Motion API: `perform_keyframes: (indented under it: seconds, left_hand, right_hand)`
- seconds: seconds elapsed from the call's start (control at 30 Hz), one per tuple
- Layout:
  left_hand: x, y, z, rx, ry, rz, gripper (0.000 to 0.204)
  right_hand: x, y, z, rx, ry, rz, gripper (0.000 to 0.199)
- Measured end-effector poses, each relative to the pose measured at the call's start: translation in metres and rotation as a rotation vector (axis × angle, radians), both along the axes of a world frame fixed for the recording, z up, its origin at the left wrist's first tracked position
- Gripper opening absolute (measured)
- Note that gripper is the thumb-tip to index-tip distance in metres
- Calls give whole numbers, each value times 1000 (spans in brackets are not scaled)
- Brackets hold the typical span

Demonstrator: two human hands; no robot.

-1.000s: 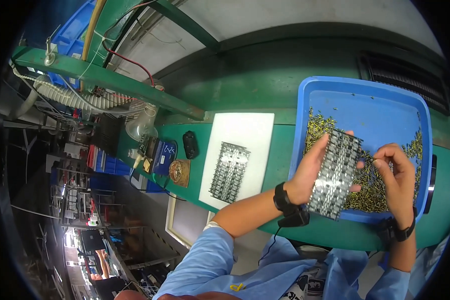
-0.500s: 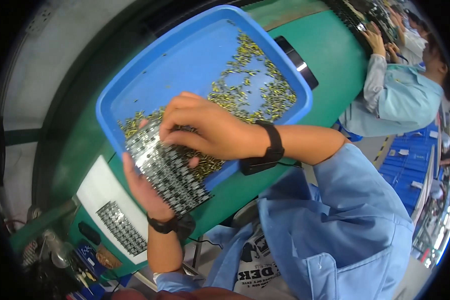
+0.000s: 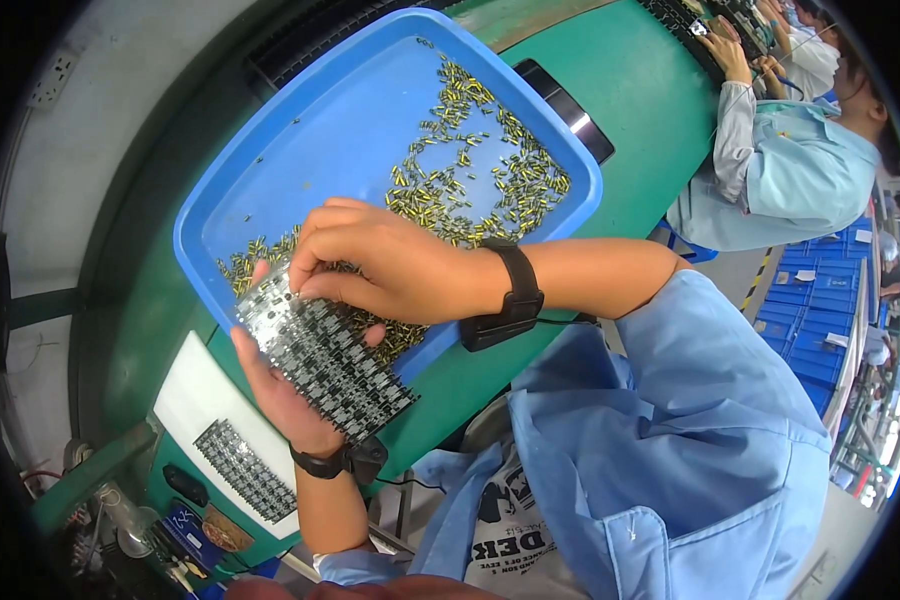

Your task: The person picks up a circuit board and inserts small electronic components into it by hand from a blue tray. After filling the board, the person sets it down on a white pad and picks up another to repeat the process.

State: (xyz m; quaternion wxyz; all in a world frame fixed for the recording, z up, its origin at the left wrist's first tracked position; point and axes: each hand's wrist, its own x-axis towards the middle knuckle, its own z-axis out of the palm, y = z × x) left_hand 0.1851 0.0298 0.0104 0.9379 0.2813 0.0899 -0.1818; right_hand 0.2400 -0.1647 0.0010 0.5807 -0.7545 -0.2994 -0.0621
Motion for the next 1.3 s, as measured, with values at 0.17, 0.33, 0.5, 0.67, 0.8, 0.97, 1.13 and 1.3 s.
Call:
perform_keyframes:
  seconds: [0.17, 0.33, 0.5, 0.67, 0.8, 0.97, 1.13, 1.3]
  left_hand:
    - [-3, -5, -4, 95, -41, -24, 75]
    - [-2, -8, -3, 135, 3, 1, 78]
    - [-2, -10, 5, 96, 7, -1, 79]
    - [-5, -8, 1, 151, -21, -30, 80]
    - [-5, -7, -1, 153, -32, -53, 81]
    - [-6, -13, -1, 274, -31, 26, 79]
    - [-5, -10, -2, 314, -54, 17, 76]
    - [0, -5, -1, 275, -36, 59, 75]
  right_hand:
    - [-1, 2, -2, 1, -98, 16, 17]
    - [2, 1, -4, -34, -220, 1, 18]
    - [2, 0, -1, -23, -248, 1, 19]
    - [1, 0, 1, -22, -261, -8, 19]
    - [0, 1, 3, -45, -330, -35, 20]
    - [-4, -3, 6, -257, -450, -50, 23]
    - [-5, -5, 9, -364, -585, -37, 28]
    - [-6, -3, 10, -369, -580, -38, 29]
